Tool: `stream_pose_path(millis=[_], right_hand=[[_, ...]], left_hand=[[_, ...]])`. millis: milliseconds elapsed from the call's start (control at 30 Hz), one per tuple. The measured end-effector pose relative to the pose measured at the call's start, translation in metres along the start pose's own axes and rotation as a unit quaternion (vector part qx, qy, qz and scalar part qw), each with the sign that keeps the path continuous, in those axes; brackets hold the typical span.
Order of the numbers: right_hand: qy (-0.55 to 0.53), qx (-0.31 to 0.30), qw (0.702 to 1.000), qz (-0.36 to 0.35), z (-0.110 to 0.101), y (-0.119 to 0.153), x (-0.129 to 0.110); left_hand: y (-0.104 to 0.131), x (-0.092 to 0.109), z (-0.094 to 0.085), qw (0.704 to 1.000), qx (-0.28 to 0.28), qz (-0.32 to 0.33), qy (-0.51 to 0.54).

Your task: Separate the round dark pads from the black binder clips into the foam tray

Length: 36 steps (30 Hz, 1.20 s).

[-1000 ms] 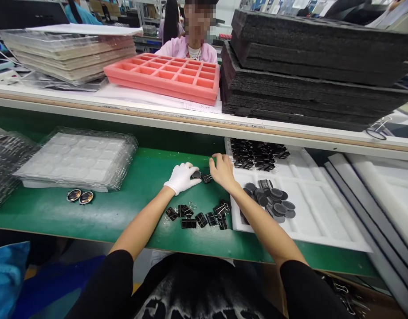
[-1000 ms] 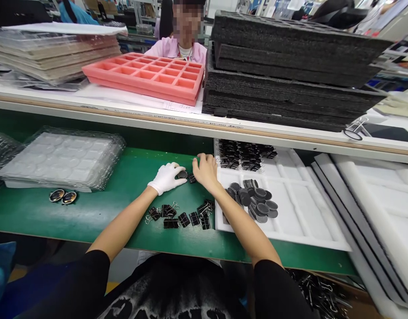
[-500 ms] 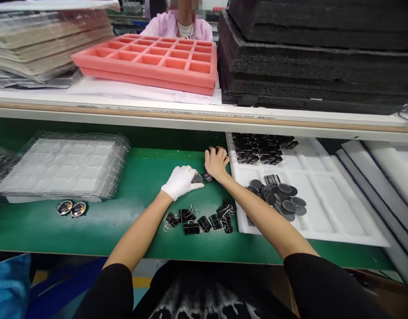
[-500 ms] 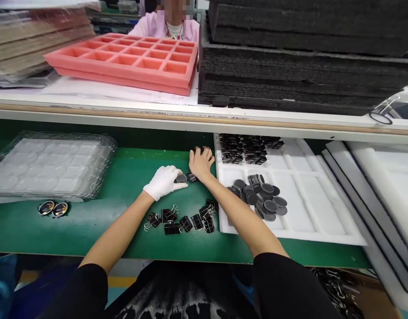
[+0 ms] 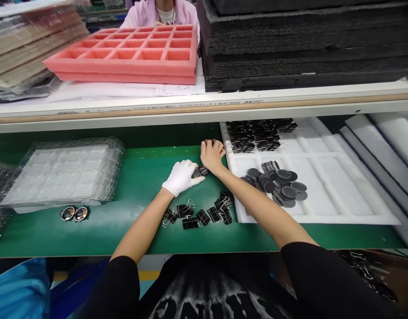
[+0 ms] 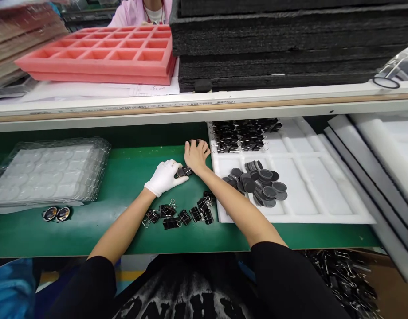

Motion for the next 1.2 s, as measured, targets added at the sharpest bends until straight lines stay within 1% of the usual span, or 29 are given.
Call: stream_pose_path(millis=[67,133,200,233,267,300,333,367,400,433,467,500,567,667,700,800,833,900,1000,1067,1100,1200], right_hand=[[-0.023,-0.003,1.0,0.004,-0.006,0.0,-0.005],[-0.052,-0.009,0.999,-0.011,-0.02,-0.001,-0.011],[-0.076,-0.034,0.995,-0.061,-0.044,0.001,-0.014],[-0.08,-0.063,0.989,-0.102,-0.059,0.004,-0.013],[-0.075,-0.105,0.98,-0.149,-0.075,0.009,-0.01],[-0.061,-0.161,0.965,-0.2,-0.092,0.018,-0.005],[-0.033,-0.221,0.943,-0.246,-0.108,0.028,0.002],[0.003,-0.28,0.919,-0.279,-0.122,0.04,0.011],[0.042,-0.329,0.897,-0.293,-0.135,0.053,0.022],[0.079,-0.359,0.882,-0.294,-0.145,0.064,0.032],[0.108,-0.37,0.874,-0.296,-0.153,0.074,0.041],[0.131,-0.367,0.871,-0.299,-0.158,0.082,0.048],[0.153,-0.33,0.875,-0.32,-0.159,0.092,0.055],[0.164,-0.268,0.88,-0.355,-0.148,0.09,0.056],[0.167,-0.252,0.88,-0.365,-0.144,0.087,0.055],[0.179,-0.226,0.875,-0.388,-0.138,0.078,0.049],[0.179,-0.223,0.876,-0.388,-0.138,0.076,0.048],[0.171,-0.233,0.881,-0.376,-0.142,0.075,0.044],[0.149,-0.289,0.877,-0.353,-0.144,0.076,0.041],[0.154,-0.324,0.868,-0.342,-0.141,0.077,0.039],[0.168,-0.328,0.867,-0.337,-0.138,0.076,0.038],[0.235,-0.308,0.864,-0.322,-0.128,0.075,0.033]], left_hand=[[0.001,0.004,-0.003,1.0,0.007,-0.017,-0.011],[0.005,0.007,-0.006,0.996,0.024,-0.072,-0.037],[0.014,0.006,-0.011,0.987,0.043,-0.141,-0.061],[0.019,0.004,-0.014,0.983,0.053,-0.164,-0.066],[0.023,0.002,-0.017,0.981,0.062,-0.17,-0.066],[0.027,0.0,-0.019,0.984,0.068,-0.155,-0.061],[0.03,-0.003,-0.021,0.988,0.068,-0.124,-0.054],[0.031,-0.005,-0.022,0.993,0.063,-0.084,-0.046],[0.032,-0.008,-0.023,0.997,0.049,-0.04,-0.032],[0.032,-0.01,-0.022,0.999,0.03,0.0,-0.012],[0.031,-0.011,-0.021,0.999,0.01,0.031,0.013],[0.029,-0.012,-0.02,0.998,-0.004,0.049,0.038],[0.024,-0.012,-0.019,0.996,-0.001,0.064,0.06],[0.017,-0.007,-0.022,0.996,0.057,0.073,0.016],[0.016,-0.005,-0.023,0.994,0.067,0.082,0.001],[0.016,-0.002,-0.024,0.993,0.054,0.105,-0.011],[0.017,-0.002,-0.023,0.994,0.049,0.099,-0.012],[0.021,-0.007,-0.024,0.996,0.054,0.065,-0.02],[0.026,-0.016,-0.025,0.997,0.073,0.021,-0.029],[0.028,-0.02,-0.025,0.997,0.07,0.026,-0.022],[0.028,-0.022,-0.024,0.997,0.062,0.033,-0.016],[0.026,-0.026,-0.019,0.999,0.028,0.039,-0.009]])
Point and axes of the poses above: each hand's wrist, its own y-axis away from the middle knuckle, its own z-axis out of the palm, x = y × z, the point moved 3 cm from there along -y, towards the middle knuckle, and after that the axes turned 10 degrees about x, right-handed, at the moved point
